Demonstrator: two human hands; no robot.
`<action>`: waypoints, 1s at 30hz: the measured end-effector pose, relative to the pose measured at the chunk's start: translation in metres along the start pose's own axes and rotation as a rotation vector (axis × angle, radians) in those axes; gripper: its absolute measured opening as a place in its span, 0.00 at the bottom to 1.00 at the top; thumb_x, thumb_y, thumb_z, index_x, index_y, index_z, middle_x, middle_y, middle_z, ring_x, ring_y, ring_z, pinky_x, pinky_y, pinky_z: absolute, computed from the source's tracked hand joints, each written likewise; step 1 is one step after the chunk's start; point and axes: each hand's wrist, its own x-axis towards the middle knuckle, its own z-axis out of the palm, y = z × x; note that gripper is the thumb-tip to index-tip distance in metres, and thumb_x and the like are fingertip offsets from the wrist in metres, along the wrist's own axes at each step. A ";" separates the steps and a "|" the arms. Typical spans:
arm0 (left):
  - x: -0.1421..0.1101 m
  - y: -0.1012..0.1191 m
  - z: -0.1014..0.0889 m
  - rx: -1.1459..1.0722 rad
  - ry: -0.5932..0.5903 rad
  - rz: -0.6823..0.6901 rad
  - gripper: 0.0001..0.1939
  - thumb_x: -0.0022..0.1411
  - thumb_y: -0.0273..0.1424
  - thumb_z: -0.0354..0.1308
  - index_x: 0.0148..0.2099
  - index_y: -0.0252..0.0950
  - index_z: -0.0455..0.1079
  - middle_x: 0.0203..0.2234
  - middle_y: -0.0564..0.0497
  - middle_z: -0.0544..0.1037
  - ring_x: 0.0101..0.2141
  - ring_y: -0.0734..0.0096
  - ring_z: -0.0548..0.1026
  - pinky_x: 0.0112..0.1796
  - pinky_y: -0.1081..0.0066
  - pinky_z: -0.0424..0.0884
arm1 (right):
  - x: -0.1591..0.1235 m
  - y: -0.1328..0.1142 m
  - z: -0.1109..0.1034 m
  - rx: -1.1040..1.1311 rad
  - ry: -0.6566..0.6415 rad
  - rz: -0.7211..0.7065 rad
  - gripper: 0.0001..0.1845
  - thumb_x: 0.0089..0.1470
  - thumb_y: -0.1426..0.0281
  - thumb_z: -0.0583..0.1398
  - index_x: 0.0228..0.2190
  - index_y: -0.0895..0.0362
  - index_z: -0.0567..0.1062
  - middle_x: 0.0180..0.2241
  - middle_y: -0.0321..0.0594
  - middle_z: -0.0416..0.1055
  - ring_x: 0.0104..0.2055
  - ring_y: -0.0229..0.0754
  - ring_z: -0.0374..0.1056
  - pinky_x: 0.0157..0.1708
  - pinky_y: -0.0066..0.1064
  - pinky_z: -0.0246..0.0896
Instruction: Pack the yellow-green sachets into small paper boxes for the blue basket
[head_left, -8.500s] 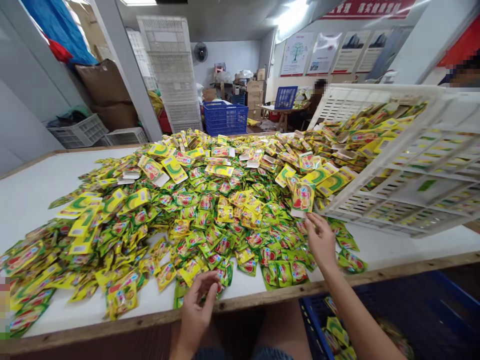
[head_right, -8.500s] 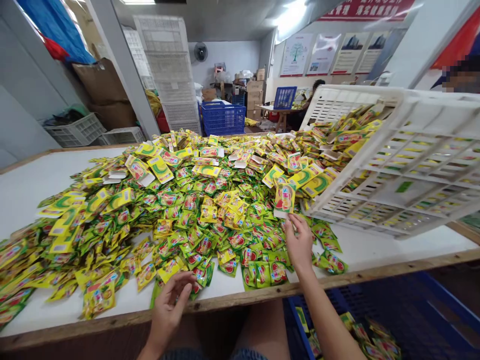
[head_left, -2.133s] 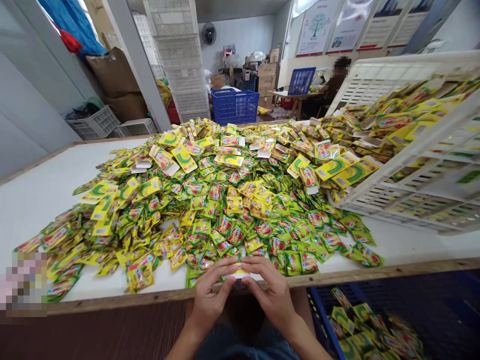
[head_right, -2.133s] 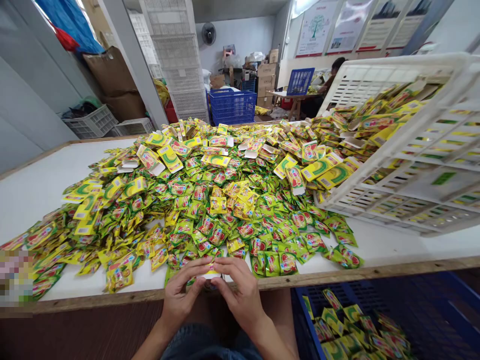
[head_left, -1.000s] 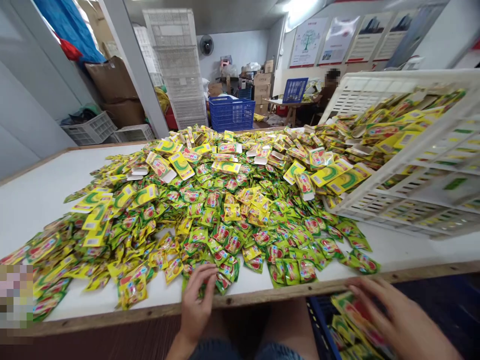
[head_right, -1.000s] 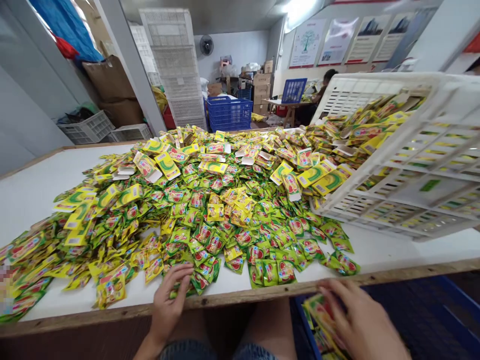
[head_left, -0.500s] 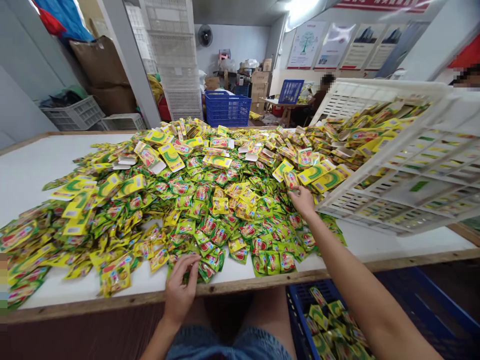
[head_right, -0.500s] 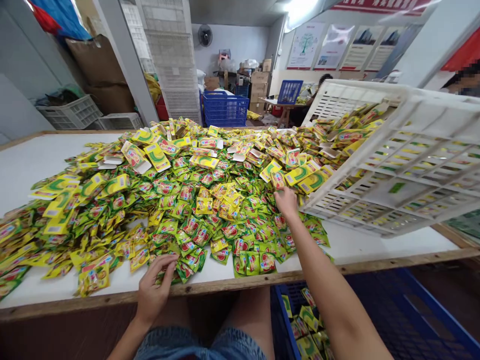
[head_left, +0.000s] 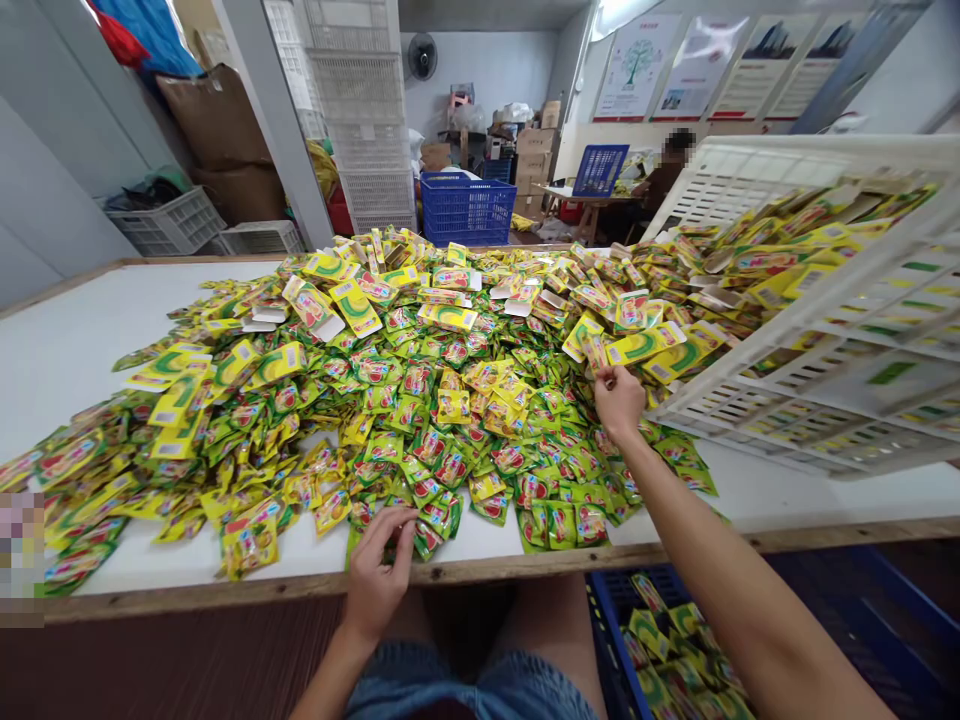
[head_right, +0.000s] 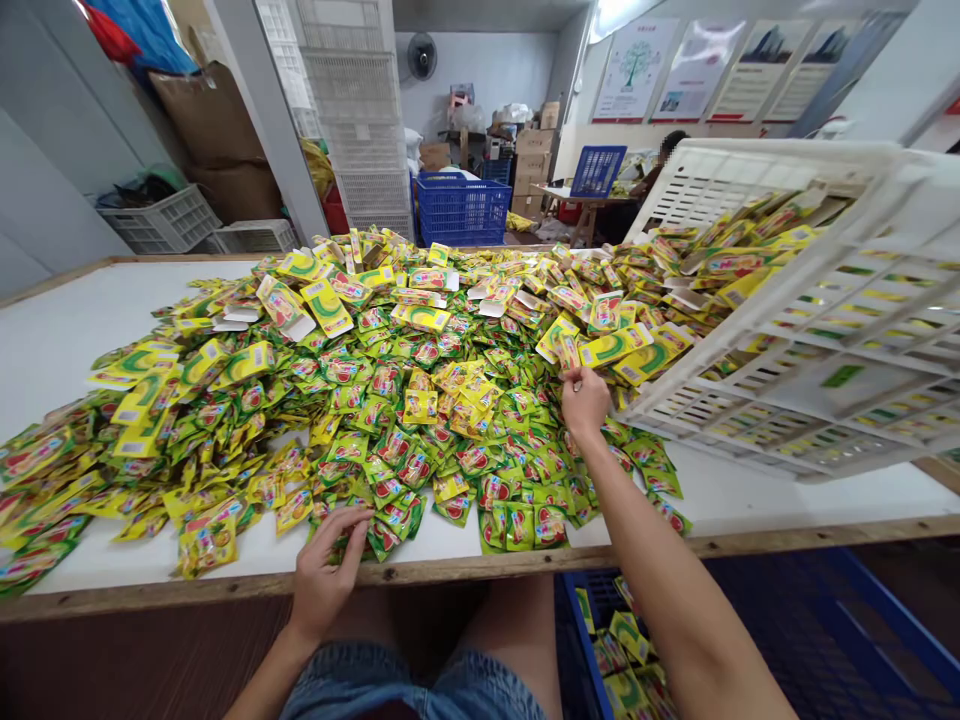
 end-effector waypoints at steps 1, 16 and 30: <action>-0.001 0.000 0.000 -0.005 0.000 -0.011 0.08 0.61 0.28 0.54 0.40 0.38 0.74 0.36 0.47 0.77 0.41 0.62 0.74 0.45 0.64 0.69 | -0.006 -0.005 -0.006 0.022 0.016 -0.031 0.08 0.52 0.70 0.53 0.31 0.59 0.71 0.28 0.43 0.69 0.32 0.44 0.64 0.36 0.33 0.55; 0.026 0.026 -0.014 -1.203 -0.821 -0.965 0.41 0.52 0.61 0.44 0.36 0.26 0.75 0.31 0.32 0.78 0.28 0.49 0.78 0.28 0.57 0.73 | -0.180 -0.115 -0.073 0.390 -0.546 -1.298 0.11 0.61 0.73 0.50 0.38 0.53 0.72 0.38 0.38 0.75 0.37 0.41 0.67 0.36 0.34 0.55; 0.022 0.014 -0.032 -1.085 -0.253 -0.968 0.19 0.51 0.33 0.66 0.45 0.31 0.71 0.33 0.44 0.79 0.31 0.62 0.78 0.31 0.70 0.73 | -0.174 -0.087 -0.021 0.443 -0.655 -0.386 0.09 0.52 0.74 0.56 0.37 0.55 0.70 0.35 0.42 0.72 0.38 0.47 0.66 0.39 0.37 0.58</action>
